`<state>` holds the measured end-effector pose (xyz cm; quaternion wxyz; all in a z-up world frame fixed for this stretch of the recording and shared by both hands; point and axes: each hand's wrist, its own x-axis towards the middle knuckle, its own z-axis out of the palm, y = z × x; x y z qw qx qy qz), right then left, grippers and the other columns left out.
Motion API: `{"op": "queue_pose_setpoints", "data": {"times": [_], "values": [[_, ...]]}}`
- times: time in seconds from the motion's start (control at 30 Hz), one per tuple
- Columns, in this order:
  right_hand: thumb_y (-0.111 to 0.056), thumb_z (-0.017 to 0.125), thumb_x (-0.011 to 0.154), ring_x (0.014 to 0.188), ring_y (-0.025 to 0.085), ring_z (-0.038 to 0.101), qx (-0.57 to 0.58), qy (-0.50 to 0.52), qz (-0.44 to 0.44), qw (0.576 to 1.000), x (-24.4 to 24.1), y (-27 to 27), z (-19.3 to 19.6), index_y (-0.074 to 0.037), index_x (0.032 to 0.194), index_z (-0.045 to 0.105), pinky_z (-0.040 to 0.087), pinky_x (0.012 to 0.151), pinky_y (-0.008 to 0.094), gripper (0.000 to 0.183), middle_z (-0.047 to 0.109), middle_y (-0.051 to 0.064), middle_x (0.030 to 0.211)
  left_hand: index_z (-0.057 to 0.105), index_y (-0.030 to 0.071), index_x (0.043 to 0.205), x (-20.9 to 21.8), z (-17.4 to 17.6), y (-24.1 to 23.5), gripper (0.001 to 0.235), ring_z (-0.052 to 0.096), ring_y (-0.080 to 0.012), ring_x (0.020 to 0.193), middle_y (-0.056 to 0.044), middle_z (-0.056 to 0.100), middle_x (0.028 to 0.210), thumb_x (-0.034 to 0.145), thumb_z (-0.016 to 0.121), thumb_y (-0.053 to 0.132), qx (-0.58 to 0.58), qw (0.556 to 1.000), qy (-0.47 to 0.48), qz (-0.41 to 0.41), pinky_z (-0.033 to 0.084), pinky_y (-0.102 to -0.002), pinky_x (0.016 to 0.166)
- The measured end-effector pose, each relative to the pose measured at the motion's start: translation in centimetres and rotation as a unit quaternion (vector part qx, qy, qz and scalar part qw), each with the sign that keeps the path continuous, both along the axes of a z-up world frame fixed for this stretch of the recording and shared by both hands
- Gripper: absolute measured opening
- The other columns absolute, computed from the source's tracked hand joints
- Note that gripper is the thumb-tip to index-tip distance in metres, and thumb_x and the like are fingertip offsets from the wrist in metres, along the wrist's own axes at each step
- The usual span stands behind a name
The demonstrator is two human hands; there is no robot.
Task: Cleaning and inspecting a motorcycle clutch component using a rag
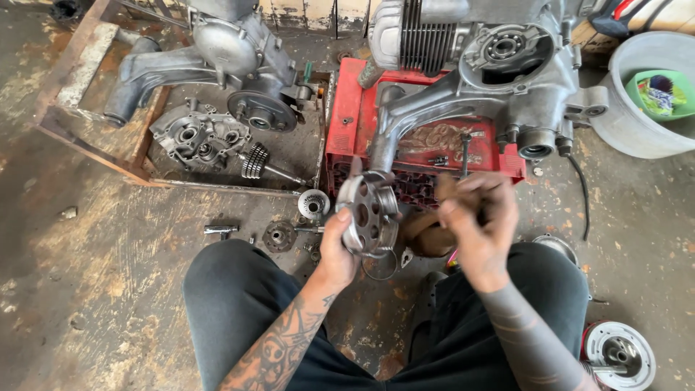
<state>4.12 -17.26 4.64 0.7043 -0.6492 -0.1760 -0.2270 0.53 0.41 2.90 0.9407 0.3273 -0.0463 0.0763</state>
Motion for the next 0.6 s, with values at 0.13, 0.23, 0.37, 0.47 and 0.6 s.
{"op": "queue_pose_setpoints", "data": {"times": [0.13, 0.23, 0.37, 0.47, 0.6], "values": [[-0.006, 0.083, 0.076, 0.079, 0.021, 0.073, -0.292, -0.133, -0.011, 0.947, -0.9, 1.5, 0.5, -0.015, 0.094, 0.077, 0.058, 0.061, 0.031, 0.021, 0.072, 0.003, 0.089, 0.060, -0.004, 0.130, -0.1, -6.9, -0.7, 0.060, 0.068, -0.0278, 0.094, -0.025, 0.071, 0.107, 0.092, 0.051, 0.042, 0.019, 0.998, 0.040, -0.045, 0.057, -0.043, 0.090], [-0.009, 0.078, 0.083, 0.083, 0.034, 0.071, -0.431, -0.098, 0.015, 0.897, -0.7, 2.3, 1.3, -0.013, 0.106, 0.073, 0.060, 0.064, 0.043, 0.024, 0.067, 0.010, 0.097, 0.007, -0.003, 0.158, -1.5, 2.0, -0.1, 0.098, 0.038, -0.0506, 0.136, -0.038, 0.037, 0.148, 0.094, 0.043, 0.062, 0.255, 0.963, -0.086, -0.028, 0.022, -0.061, 0.117], [-0.011, 0.074, 0.087, 0.082, 0.035, 0.072, -0.487, -0.063, 0.041, 0.870, -1.1, 2.4, 2.2, -0.013, 0.108, 0.075, 0.062, 0.067, 0.044, 0.020, 0.067, 0.012, 0.096, 0.004, 0.000, 0.159, -0.8, 0.0, 0.6, 0.095, 0.058, -0.0396, 0.119, -0.030, 0.060, 0.127, 0.094, 0.044, 0.056, 0.259, 0.961, -0.092, -0.015, 0.039, -0.055, 0.108], [-0.014, 0.069, 0.090, 0.084, 0.043, 0.070, -0.494, 0.015, 0.105, 0.863, -0.8, 2.2, 2.3, -0.013, 0.113, 0.072, 0.060, 0.065, 0.053, 0.023, 0.069, 0.016, 0.096, 0.017, -0.002, 0.158, -1.3, 1.3, 0.0, 0.098, 0.019, -0.0546, 0.145, -0.036, 0.025, 0.158, 0.091, 0.042, 0.065, 0.371, 0.925, -0.049, 0.066, 0.010, -0.065, 0.117], [-0.009, 0.065, 0.091, 0.096, 0.039, 0.074, -0.469, 0.115, 0.215, 0.849, 0.1, 0.9, 3.8, 0.000, 0.112, 0.073, 0.059, 0.084, 0.049, 0.024, 0.074, 0.024, 0.103, 0.021, -0.003, 0.157, -1.2, 1.9, 0.1, 0.096, 0.027, -0.0519, 0.143, -0.034, 0.031, 0.156, 0.090, 0.045, 0.061, 0.371, 0.923, -0.087, 0.058, 0.016, -0.064, 0.117]]}}
